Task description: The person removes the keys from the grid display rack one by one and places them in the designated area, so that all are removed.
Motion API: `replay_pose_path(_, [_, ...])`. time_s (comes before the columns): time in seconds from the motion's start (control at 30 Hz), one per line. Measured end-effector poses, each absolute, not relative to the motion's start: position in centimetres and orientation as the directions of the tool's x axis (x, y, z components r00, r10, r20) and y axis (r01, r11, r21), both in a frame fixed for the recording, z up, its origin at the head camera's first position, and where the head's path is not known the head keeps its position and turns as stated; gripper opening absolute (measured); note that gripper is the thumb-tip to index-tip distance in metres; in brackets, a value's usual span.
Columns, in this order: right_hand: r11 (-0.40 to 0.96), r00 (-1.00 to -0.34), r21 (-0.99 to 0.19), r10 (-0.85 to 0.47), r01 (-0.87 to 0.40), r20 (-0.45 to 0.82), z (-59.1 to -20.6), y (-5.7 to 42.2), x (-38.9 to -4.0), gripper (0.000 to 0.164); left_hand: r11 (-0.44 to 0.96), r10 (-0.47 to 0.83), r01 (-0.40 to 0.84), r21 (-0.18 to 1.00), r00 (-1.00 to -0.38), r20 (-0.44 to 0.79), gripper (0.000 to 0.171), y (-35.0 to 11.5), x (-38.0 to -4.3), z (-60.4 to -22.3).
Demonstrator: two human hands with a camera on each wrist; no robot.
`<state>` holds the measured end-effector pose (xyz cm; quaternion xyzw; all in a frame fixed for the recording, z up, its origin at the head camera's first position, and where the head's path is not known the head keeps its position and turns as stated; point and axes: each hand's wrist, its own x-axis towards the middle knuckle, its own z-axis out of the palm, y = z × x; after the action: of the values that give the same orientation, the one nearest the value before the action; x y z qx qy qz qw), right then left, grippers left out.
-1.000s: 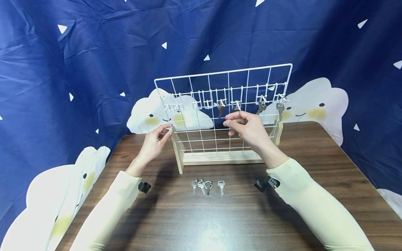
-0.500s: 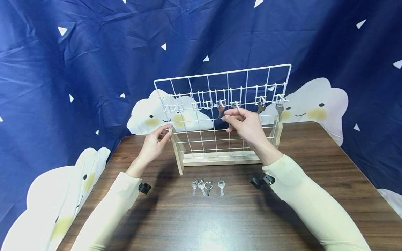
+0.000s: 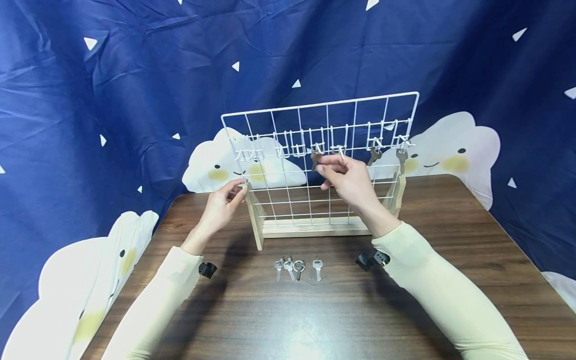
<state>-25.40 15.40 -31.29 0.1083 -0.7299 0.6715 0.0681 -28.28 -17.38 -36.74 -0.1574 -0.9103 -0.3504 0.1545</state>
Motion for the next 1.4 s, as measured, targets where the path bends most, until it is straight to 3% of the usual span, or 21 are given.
replay_pose_path(0.23, [0.059, -0.963, -0.961, -0.030, -0.270, 0.269, -31.37, 15.04, -25.45, 0.019, 0.708, 0.180, 0.397, 0.585, -0.902, 0.393, 0.040, -17.35, -28.38, -36.77])
replay_pose_path(0.57, [0.162, -0.931, -0.921, 0.033, -0.355, 0.365, -31.47, 14.67, -25.75, 0.014, 0.709, 0.183, 0.396, 0.583, -0.902, 0.390, 0.039, -17.32, -28.32, -36.77])
replay_pose_path(1.4, [0.068, -0.910, -0.914, 0.084, -0.400, 0.405, -31.56, 14.41, -25.71, 0.018, 0.715, 0.176, 0.382, 0.586, -0.909, 0.378, 0.040, -17.39, -28.37, -36.75])
